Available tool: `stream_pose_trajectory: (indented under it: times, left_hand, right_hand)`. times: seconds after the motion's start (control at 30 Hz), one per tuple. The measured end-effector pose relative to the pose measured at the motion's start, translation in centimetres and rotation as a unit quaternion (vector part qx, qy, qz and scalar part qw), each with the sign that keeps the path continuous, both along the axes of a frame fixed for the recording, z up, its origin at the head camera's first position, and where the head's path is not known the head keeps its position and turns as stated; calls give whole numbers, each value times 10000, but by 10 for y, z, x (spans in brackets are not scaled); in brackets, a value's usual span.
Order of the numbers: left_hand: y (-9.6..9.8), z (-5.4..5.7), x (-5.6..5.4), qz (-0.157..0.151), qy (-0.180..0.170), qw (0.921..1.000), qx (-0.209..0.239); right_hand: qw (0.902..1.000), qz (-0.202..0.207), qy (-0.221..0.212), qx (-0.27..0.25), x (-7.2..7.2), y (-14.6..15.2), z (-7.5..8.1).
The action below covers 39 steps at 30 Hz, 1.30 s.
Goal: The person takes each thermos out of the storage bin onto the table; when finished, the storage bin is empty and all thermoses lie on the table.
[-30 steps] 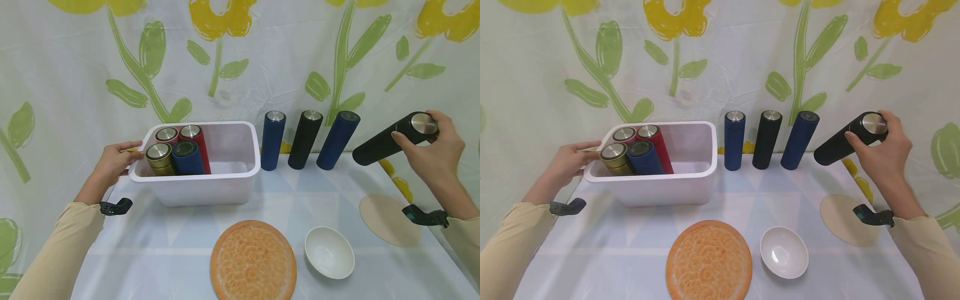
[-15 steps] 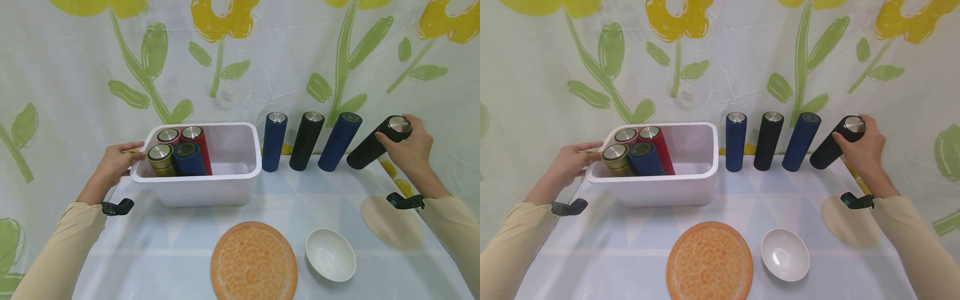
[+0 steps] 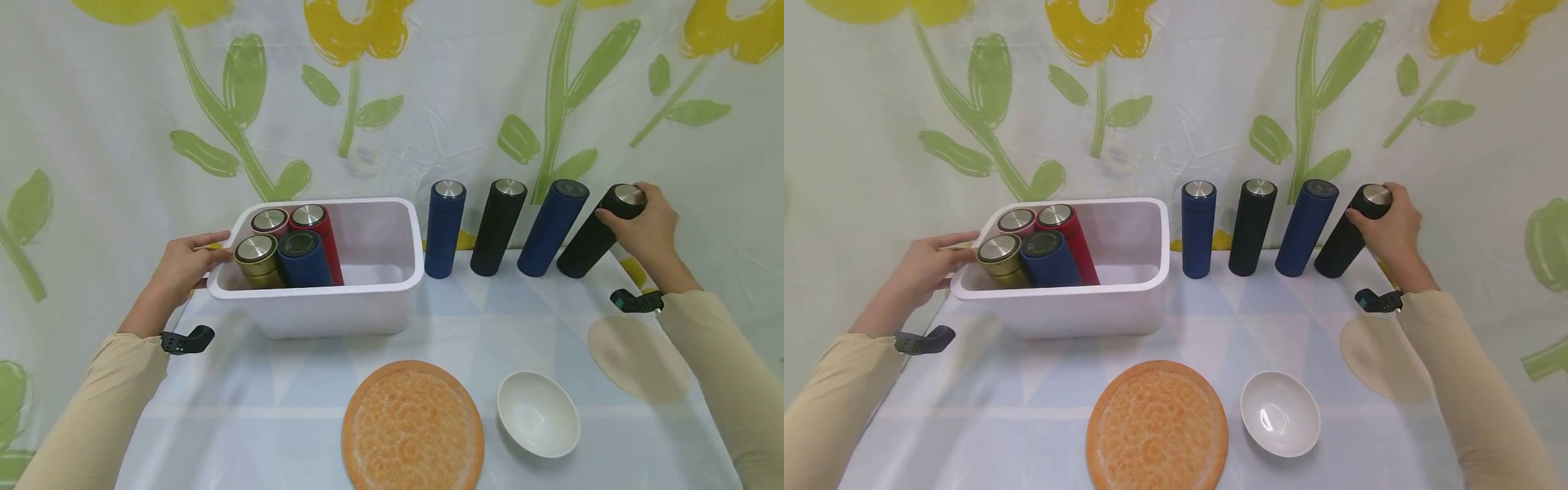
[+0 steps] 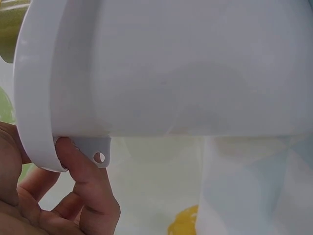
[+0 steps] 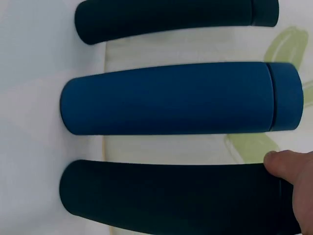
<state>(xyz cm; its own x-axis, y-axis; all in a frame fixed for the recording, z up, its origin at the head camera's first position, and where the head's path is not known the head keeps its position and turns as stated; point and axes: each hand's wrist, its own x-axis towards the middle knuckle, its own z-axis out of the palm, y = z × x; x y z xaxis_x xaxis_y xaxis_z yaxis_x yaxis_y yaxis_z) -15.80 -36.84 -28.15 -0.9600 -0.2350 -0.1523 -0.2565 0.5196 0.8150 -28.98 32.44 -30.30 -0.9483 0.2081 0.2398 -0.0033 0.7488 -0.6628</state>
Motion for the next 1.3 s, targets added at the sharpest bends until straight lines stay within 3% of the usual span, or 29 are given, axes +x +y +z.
stream_pose_trajectory:
  times: [0.37, 0.6, 0.87, 1.1, 1.3]
  left_hand:
    - [-2, 0, 6, 84, 4, 10000, 5]
    - [-5, -1, 6, 111, 20, 9999, -2]
    - [-4, 1, 7, 127, -11, 9999, 50]
    - [-3, -1, 4, -5, -21, 9999, 147]
    - [-3, 0, 1, -31, 16, 9999, 112]
  right_hand:
    - [9983, 282, -195, 464, -21, -4, 16]
    - [9964, 128, -453, 709, -23, -7, 26]
    - [9960, 39, -519, 730, -26, -9, 25]
    - [9951, 32, -709, 687, -18, 3, 17]
    - [9961, -85, -603, 645, -7, 8, 21]
